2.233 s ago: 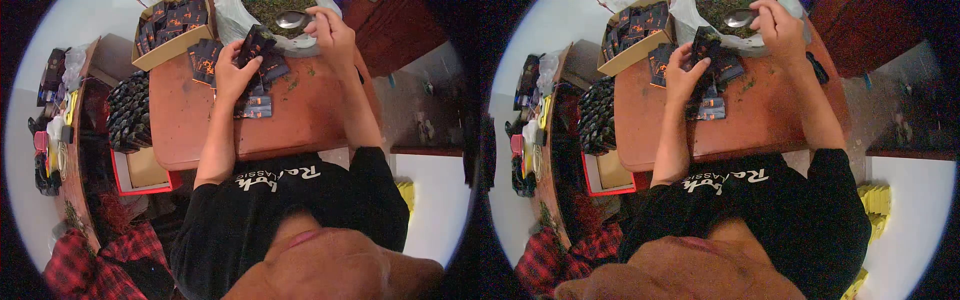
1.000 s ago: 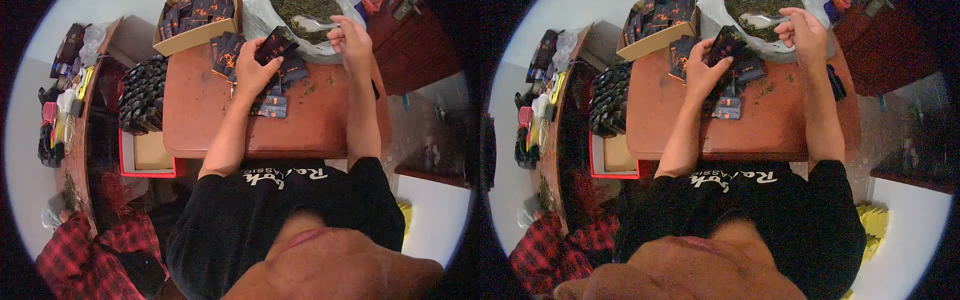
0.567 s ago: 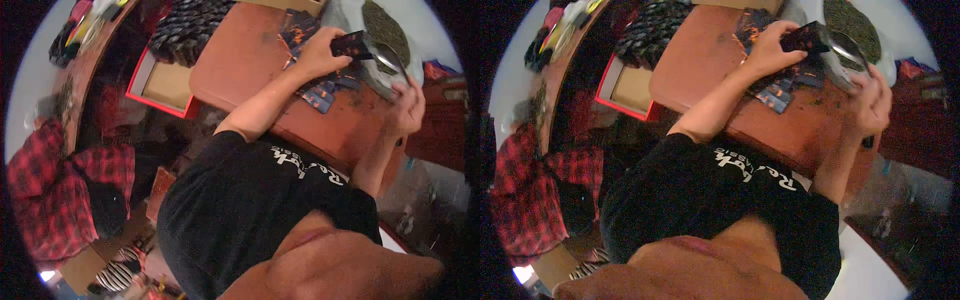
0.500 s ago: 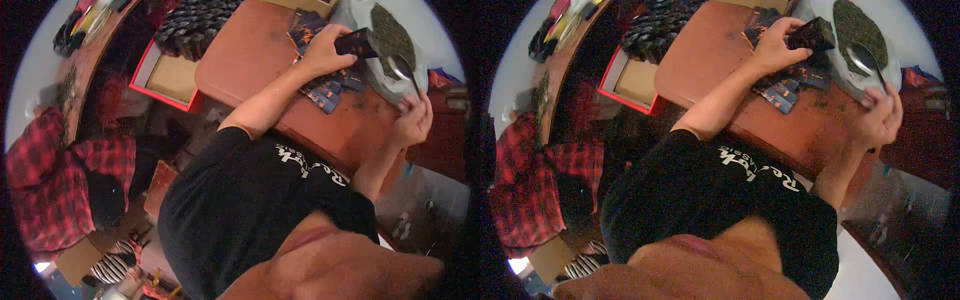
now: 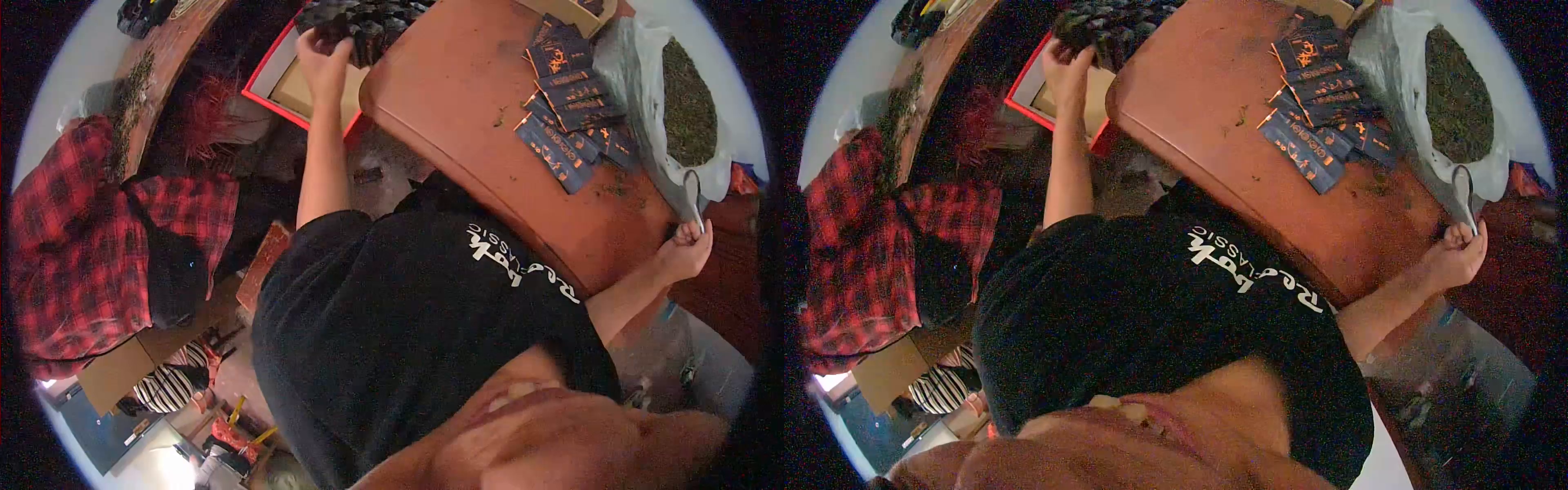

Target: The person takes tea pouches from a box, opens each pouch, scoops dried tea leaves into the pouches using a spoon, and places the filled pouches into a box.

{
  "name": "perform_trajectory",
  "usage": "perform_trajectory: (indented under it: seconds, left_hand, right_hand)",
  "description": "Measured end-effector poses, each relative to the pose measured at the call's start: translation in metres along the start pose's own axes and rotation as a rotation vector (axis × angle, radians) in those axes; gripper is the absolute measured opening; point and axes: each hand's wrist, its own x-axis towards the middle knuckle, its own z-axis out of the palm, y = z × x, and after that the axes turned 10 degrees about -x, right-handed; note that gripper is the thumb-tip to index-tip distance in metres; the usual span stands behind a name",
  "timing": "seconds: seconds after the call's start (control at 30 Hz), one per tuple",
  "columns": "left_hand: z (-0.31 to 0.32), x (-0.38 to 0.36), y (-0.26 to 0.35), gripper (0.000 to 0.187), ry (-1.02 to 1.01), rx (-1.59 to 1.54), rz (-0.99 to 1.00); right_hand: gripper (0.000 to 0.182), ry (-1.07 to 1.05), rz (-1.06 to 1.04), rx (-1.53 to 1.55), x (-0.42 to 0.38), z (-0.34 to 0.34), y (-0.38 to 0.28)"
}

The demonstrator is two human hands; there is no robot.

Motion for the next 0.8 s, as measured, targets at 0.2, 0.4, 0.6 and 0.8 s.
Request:
perform_trajectory:
  seconds: [0.2, 0.4, 0.6, 0.8]
  left_hand:
    - [-0.057, 0.02, -0.086, 0.052, 0.178, 0.387, 0.032]
    - [-0.066, 0.036, -0.159, 0.054, 0.161, 0.588, 0.195]
    - [-0.056, 0.033, -0.152, 0.062, 0.187, 0.605, 0.058]
    - [-0.062, 0.033, -0.168, 0.07, 0.148, 0.69, 0.06]
  right_hand:
    - [0.039, -0.131, 0.121, 0.199, 0.007, -0.007, 0.009]
    - [0.04, -0.198, 0.154, 0.25, 0.015, -0.021, 0.029]
    - [0.041, -0.21, 0.231, 0.164, 0.004, -0.005, 0.022]
    - [0.043, -0.298, 0.266, 0.211, 0.002, -0.005, 0.027]
